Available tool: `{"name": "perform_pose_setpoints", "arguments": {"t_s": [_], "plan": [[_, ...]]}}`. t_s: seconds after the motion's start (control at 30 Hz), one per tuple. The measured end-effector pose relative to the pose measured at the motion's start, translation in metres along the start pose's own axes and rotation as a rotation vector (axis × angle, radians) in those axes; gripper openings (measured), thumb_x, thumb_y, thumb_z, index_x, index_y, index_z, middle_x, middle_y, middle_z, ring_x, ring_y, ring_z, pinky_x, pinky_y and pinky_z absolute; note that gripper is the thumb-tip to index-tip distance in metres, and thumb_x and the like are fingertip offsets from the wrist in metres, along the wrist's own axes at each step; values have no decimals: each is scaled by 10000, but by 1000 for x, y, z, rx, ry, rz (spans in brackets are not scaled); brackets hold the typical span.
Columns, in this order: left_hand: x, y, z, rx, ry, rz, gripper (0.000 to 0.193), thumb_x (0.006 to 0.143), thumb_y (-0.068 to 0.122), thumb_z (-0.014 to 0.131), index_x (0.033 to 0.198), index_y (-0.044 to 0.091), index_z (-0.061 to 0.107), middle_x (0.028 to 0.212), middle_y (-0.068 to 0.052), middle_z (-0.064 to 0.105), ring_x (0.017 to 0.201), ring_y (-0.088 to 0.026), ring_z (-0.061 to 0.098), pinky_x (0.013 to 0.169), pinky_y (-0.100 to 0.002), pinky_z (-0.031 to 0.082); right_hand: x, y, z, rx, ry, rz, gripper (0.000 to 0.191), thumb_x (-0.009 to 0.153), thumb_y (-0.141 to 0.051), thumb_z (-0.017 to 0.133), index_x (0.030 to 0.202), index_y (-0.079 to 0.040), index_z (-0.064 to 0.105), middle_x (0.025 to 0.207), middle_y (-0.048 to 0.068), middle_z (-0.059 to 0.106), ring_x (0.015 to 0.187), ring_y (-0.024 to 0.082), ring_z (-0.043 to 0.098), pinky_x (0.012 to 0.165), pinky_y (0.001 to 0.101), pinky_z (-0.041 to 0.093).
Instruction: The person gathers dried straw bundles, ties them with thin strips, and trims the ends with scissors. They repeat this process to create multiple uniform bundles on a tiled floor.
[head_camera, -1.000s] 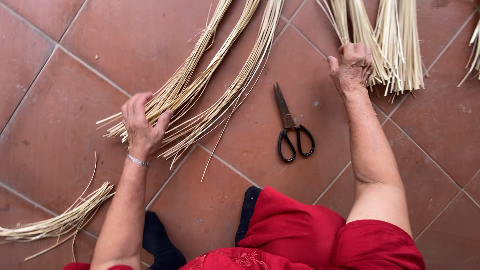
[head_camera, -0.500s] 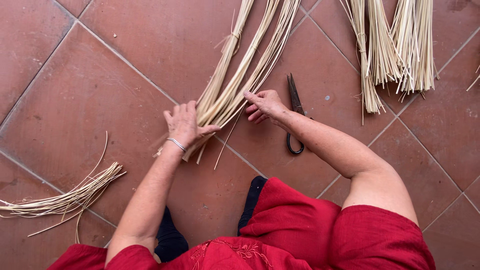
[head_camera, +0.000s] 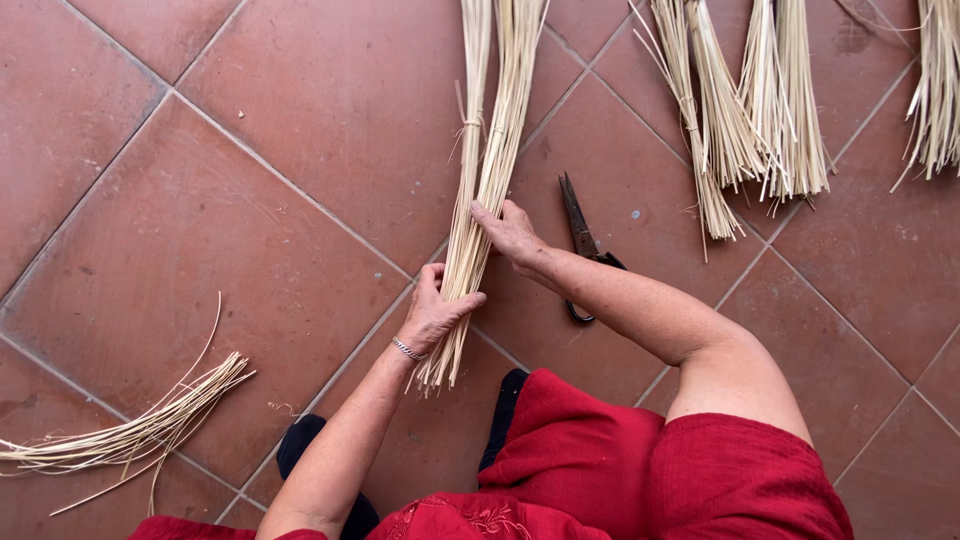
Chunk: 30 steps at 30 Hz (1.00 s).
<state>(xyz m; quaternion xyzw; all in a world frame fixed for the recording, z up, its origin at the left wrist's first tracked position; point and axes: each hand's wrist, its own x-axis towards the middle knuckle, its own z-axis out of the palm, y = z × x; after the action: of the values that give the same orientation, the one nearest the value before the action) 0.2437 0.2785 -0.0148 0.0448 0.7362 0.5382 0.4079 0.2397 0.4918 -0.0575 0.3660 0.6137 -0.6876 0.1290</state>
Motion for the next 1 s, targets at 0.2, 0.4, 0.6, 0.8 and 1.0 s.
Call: {"name": "perform_pose_setpoints", "arguments": {"t_s": [0.2, 0.4, 0.6, 0.8, 1.0], "plan": [[-13, 14, -14, -600, -238, -220, 931, 727, 220, 859, 1465, 184, 293, 1079, -85, 706, 842, -200, 738, 725, -321, 621, -9, 4, 12, 158, 30, 31, 442, 985, -356, 643, 1246, -24, 511, 1078, 108, 702, 906, 189, 742, 733, 387, 670], [-31, 1, -25, -484, -406, -319, 747, 773, 133, 838, 1404, 101, 439, 1003, -100, 674, 710, -203, 736, 594, -347, 636, -13, 10, 7, 322, -188, 62, 375, 978, -261, 693, 1232, -10, 575, 1035, 65, 722, 888, 168, 737, 704, 378, 660], [-24, 9, 16, -408, -219, -107, 581, 859, 62, 745, 1380, 86, 489, 792, -78, 690, 536, -142, 646, 470, -278, 558, -13, -13, 13, 316, -13, -248, 363, 980, -170, 705, 1271, -25, 545, 1112, 62, 692, 987, 131, 685, 851, 311, 623], [34, 85, 3, -226, -136, 86, 537, 898, 67, 697, 1382, 104, 465, 711, -39, 645, 489, -104, 577, 401, -267, 501, 11, -116, 5, 342, 43, -506, 401, 982, -178, 689, 1319, -27, 532, 1131, 77, 681, 1000, 151, 670, 873, 317, 611], [104, 174, 1, -167, -89, 202, 553, 899, 166, 750, 1360, 91, 455, 712, -22, 629, 509, -104, 601, 418, -279, 531, 49, -216, -28, 310, 26, -488, 573, 921, -385, 729, 1339, -46, 531, 1079, 89, 668, 960, 147, 675, 821, 350, 653]]}}
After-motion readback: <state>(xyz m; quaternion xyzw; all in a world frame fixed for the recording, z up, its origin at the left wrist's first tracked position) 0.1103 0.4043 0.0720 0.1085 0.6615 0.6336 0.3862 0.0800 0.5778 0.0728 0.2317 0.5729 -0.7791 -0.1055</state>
